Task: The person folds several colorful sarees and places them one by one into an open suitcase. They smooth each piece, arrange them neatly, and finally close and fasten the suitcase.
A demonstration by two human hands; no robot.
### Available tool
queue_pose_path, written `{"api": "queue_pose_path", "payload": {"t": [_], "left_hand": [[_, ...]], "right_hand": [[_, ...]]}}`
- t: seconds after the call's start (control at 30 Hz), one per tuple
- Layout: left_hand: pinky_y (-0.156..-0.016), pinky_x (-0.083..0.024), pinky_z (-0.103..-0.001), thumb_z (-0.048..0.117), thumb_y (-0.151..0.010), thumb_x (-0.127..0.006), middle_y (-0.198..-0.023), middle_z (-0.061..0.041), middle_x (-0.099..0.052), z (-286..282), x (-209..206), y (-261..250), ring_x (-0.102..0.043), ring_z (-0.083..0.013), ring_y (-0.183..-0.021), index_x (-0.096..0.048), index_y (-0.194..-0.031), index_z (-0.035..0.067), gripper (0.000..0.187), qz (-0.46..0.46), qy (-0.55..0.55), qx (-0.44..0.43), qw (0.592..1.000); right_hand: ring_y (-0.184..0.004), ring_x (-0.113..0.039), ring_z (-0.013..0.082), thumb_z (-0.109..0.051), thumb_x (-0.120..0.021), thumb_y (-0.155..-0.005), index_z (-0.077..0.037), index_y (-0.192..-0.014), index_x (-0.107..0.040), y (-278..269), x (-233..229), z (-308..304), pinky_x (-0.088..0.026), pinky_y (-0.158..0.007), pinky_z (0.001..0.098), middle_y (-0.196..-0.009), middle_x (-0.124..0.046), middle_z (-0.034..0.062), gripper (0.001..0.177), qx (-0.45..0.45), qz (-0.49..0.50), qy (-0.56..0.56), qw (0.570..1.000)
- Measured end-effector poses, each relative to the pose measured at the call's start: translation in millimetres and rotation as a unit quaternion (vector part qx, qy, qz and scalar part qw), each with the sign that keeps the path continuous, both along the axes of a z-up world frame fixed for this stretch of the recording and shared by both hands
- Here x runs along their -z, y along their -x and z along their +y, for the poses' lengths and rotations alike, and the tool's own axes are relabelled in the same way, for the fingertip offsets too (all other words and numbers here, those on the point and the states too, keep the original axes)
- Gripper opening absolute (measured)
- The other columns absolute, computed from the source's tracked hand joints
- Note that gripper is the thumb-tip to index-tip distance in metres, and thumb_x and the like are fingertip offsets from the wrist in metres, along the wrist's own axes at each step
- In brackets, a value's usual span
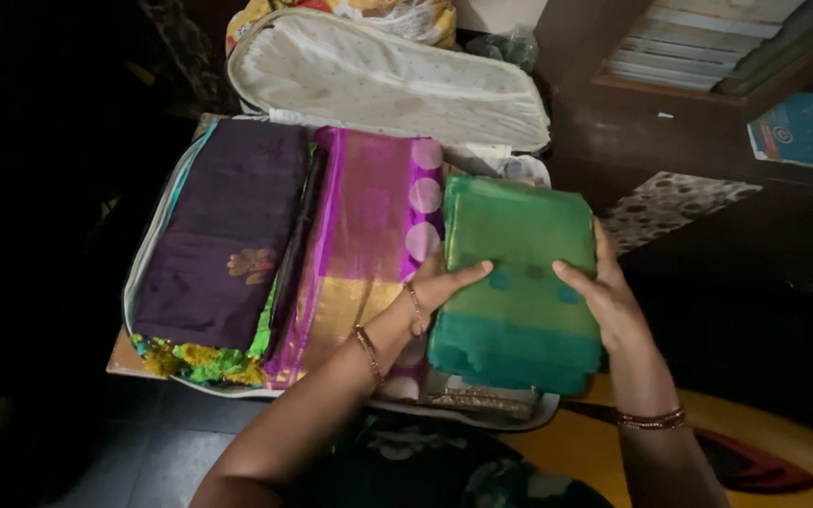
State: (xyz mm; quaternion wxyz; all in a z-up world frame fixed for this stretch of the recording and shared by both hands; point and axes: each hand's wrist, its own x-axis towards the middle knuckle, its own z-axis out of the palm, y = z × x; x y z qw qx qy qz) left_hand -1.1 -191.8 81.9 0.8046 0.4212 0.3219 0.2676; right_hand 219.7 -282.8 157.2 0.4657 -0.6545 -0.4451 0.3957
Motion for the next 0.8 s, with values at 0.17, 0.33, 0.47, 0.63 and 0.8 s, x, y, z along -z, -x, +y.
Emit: {"api": "queue_pose_path", "payload": {"t": [0.17, 0.33, 0.47, 0.63, 0.8], "left_hand": [[-0.110, -0.050, -0.043, 0.034, -0.076, -0.085, -0.136, -0.015, -0.066, 15, -39, 27, -0.061, -0.0302, -0.130, -0.049, -0.147, 0.007, 0.084, 0.021, -0.124, -0.062, 0.990], [-0.099, -0.054, -0.036, 0.025, -0.083, -0.084, -0.126, -0.008, -0.068, 42, -97, 99, -0.065, -0.0220, -0.115, -0.055, -0.143, 0.006, 0.069, -0.046, -0.208, -0.160, 0.964], [-0.096, -0.058, -0.035, 0.014, -0.089, -0.077, -0.122, -0.011, -0.070, 45, -127, 145, -0.069, -0.0230, -0.110, -0.055, -0.139, 0.001, 0.056, -0.043, -0.188, -0.245, 0.950], [-0.091, -0.060, -0.036, 0.010, -0.093, -0.073, -0.123, -0.012, -0.068, 43, -135, 170, -0.070, -0.0234, -0.108, -0.051, -0.142, 0.001, 0.054, -0.079, -0.138, -0.300, 0.941], [-0.090, -0.061, -0.036, 0.009, -0.094, -0.072, -0.124, -0.012, -0.068, 44, -128, 178, -0.071, -0.0230, -0.107, -0.051, -0.142, 0.002, 0.053, -0.110, -0.134, -0.301, 0.938]], "right_hand": [[-0.149, -0.039, 0.0246, -0.043, -0.053, -0.102, -0.010, -0.163, -0.031, -7, -11, 4, -0.036, -0.117, 0.0392, -0.164, -0.040, 0.0060, 0.073, 0.014, 0.197, -0.041, 0.979], [-0.120, -0.064, 0.0237, -0.039, -0.050, -0.105, -0.009, -0.153, -0.049, -28, 0, 16, -0.053, -0.099, 0.0379, -0.135, -0.065, 0.0132, 0.056, 0.041, 0.003, -0.003, 0.999], [-0.103, -0.071, 0.0281, -0.037, -0.062, -0.100, -0.004, -0.140, -0.063, -32, 22, 18, -0.056, -0.087, 0.0384, -0.117, -0.073, 0.0193, 0.051, 0.023, -0.264, 0.086, 0.961], [-0.092, -0.076, 0.0329, -0.042, -0.073, -0.091, 0.001, -0.140, -0.058, -21, 37, 23, -0.059, -0.083, 0.0398, -0.117, -0.073, 0.0209, 0.067, 0.016, -0.308, 0.160, 0.938], [-0.102, -0.072, 0.0264, -0.032, -0.084, -0.080, 0.003, -0.137, -0.054, -18, 38, 28, -0.058, -0.084, 0.0386, -0.117, -0.071, 0.0207, 0.074, 0.027, -0.215, 0.134, 0.967]]}}
